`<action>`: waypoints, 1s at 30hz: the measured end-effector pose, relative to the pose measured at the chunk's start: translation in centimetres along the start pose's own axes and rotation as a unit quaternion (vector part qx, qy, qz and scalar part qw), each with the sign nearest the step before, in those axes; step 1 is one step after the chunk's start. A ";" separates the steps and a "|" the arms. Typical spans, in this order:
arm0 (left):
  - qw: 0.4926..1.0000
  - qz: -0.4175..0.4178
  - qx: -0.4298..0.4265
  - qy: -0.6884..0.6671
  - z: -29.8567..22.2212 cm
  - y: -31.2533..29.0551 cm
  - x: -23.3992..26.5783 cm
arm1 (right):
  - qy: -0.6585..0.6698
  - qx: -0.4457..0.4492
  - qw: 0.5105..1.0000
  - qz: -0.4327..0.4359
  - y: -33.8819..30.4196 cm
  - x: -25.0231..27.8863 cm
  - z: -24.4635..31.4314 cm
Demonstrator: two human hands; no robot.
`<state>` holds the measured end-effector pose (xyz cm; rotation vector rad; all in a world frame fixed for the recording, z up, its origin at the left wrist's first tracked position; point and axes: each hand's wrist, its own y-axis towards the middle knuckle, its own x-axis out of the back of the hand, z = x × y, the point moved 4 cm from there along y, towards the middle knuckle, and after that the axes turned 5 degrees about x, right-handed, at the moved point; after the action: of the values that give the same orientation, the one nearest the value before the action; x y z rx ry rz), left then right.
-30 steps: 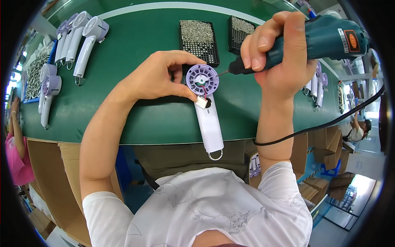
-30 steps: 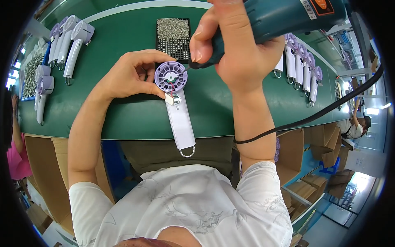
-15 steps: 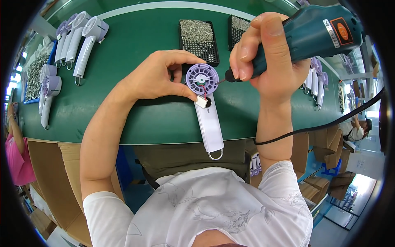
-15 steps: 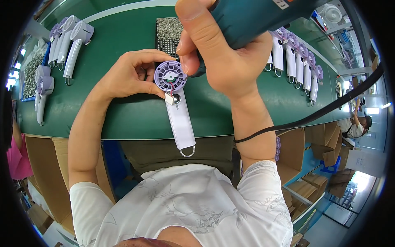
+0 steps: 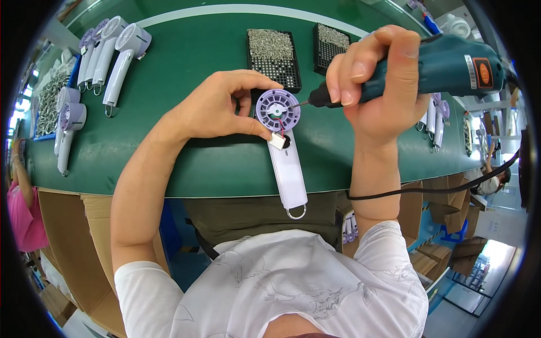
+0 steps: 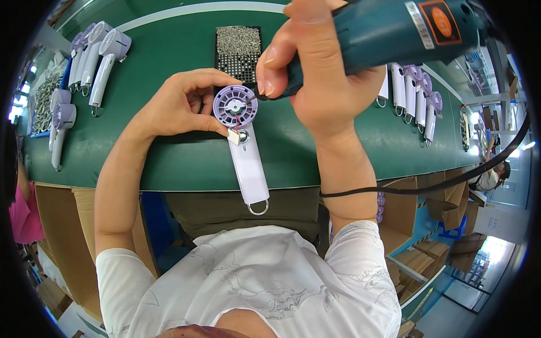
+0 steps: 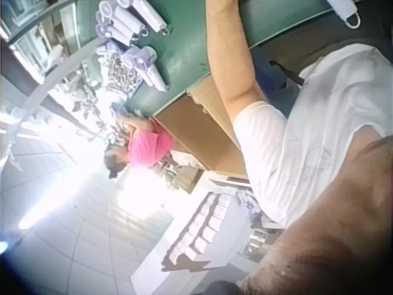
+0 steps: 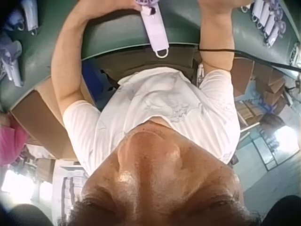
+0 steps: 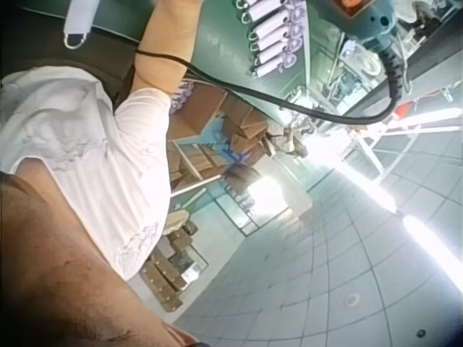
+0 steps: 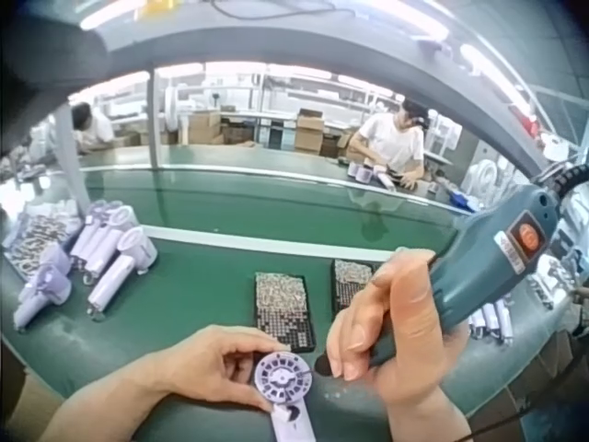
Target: The person assembles portable electric fans by picking up screws from a tray and fastening them into the fan components using an electric screwdriver.
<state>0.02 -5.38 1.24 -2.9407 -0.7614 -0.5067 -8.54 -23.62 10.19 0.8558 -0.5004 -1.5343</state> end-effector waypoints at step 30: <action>0.976 -0.117 -0.169 0.067 -2.5 -0.7 -0.8 | 0.046 0.020 0.999 -0.005 -0.6 -0.6 -0.5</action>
<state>-1.68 -5.48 3.32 -3.0870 -1.1123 -0.9288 -8.56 -22.82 9.55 0.9572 -0.4623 -1.4909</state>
